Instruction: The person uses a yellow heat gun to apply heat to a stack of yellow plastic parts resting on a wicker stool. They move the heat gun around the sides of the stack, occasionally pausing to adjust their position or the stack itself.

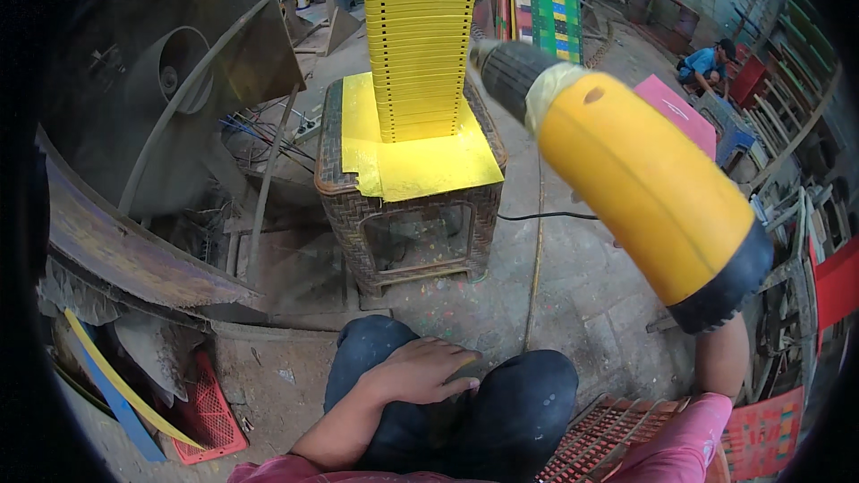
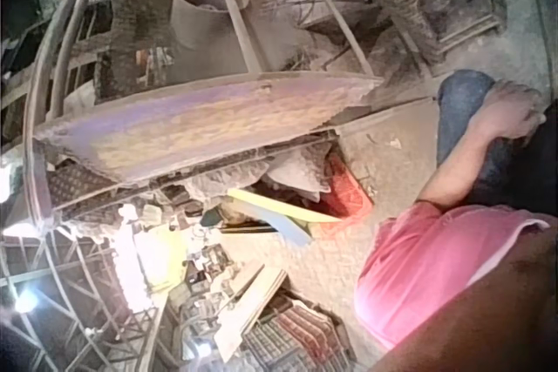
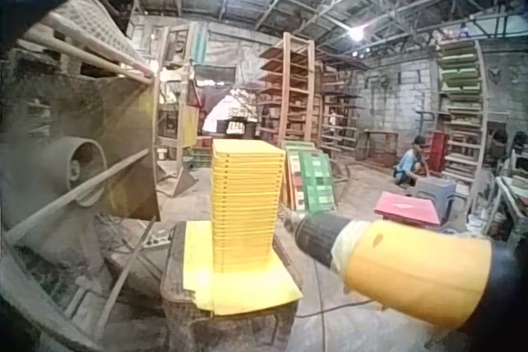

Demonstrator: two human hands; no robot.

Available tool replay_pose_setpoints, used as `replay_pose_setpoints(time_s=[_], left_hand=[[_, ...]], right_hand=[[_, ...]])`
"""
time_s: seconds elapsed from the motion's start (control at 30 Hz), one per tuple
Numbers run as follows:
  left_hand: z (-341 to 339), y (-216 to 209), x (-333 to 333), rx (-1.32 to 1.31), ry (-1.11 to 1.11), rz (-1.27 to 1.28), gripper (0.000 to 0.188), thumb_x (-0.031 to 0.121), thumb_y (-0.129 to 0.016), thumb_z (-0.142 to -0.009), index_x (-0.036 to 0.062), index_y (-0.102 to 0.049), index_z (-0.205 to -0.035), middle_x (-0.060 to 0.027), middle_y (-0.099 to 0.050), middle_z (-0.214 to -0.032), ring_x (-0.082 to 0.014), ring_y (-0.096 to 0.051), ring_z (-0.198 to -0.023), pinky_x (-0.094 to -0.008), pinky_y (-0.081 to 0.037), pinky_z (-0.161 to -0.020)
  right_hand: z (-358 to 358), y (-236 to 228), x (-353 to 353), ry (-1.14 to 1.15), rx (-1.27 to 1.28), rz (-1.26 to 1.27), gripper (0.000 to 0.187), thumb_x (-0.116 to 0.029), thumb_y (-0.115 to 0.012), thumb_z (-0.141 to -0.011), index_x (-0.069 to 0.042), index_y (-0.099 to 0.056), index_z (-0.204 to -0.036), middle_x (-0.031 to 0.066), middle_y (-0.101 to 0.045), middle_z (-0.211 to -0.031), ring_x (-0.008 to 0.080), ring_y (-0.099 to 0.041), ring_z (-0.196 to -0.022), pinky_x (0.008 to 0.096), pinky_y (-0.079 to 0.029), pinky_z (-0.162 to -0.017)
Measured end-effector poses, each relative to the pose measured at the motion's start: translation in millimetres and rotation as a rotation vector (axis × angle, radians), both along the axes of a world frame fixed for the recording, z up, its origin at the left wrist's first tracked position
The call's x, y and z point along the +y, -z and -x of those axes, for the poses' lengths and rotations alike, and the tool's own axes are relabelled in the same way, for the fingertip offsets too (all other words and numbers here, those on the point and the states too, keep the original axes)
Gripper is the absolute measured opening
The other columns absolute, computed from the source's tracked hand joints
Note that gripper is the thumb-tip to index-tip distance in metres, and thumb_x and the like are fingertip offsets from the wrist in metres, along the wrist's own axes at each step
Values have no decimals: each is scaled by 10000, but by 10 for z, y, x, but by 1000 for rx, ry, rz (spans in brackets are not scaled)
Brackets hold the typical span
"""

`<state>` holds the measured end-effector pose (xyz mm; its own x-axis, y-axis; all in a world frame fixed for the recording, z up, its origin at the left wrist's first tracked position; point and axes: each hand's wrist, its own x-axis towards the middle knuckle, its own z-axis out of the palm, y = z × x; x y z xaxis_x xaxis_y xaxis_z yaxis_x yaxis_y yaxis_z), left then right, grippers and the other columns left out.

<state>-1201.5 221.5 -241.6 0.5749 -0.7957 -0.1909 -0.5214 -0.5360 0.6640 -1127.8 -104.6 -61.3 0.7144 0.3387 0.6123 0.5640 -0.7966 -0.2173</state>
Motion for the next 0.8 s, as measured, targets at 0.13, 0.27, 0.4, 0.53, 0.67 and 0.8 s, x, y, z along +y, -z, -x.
replay_pose_setpoints(time_s=[0.13,0.27,0.4,0.53,0.67,0.8], left_hand=[[-6,14,5,3,-10,0,543,457,-434,-953,3,-528,-1235,-202,-599,-1156,-358,-545,-1113,-423,-399,-985],[-3,21,7,14,-7,-10,548,463,-432,-954,3,-530,-1234,-202,-597,-1163,-361,-546,-1110,-423,-400,-984],[9,29,19,3,-13,1,550,465,-435,-952,4,-527,-1237,-200,-594,-1172,-363,-546,-1111,-424,-400,-982],[7,29,17,3,-6,7,545,465,-439,-950,11,-530,-1238,-198,-594,-1176,-362,-546,-1111,-424,-401,-980],[8,10,15,8,-9,8,540,465,-441,-949,17,-533,-1237,-199,-599,-1165,-363,-548,-1108,-425,-403,-977],[32,14,31,-6,-20,20,542,464,-438,-950,14,-533,-1237,-198,-603,-1156,-362,-549,-1105,-425,-406,-974]], right_hand=[[-16,42,-55,80,-104,-53,161,-120,-665,-740,0,-613,-833,79,-563,-676,225,-588,-580,298,-452,-533],[-60,75,-90,117,-179,-78,169,-124,-666,-736,1,-611,-835,82,-564,-679,231,-587,-581,300,-453,-536],[-62,80,-165,126,-204,-100,177,-129,-666,-733,3,-610,-837,85,-565,-681,237,-587,-582,303,-455,-538],[-1,106,-111,125,-168,-94,185,-133,-666,-729,5,-608,-838,88,-566,-684,243,-586,-583,306,-456,-541],[44,78,-78,86,-90,-91,193,-137,-666,-726,6,-607,-840,91,-567,-686,249,-586,-585,308,-458,-544],[58,131,129,-8,10,-81,201,-142,-667,-722,8,-605,-842,94,-569,-689,255,-585,-586,311,-459,-546]])
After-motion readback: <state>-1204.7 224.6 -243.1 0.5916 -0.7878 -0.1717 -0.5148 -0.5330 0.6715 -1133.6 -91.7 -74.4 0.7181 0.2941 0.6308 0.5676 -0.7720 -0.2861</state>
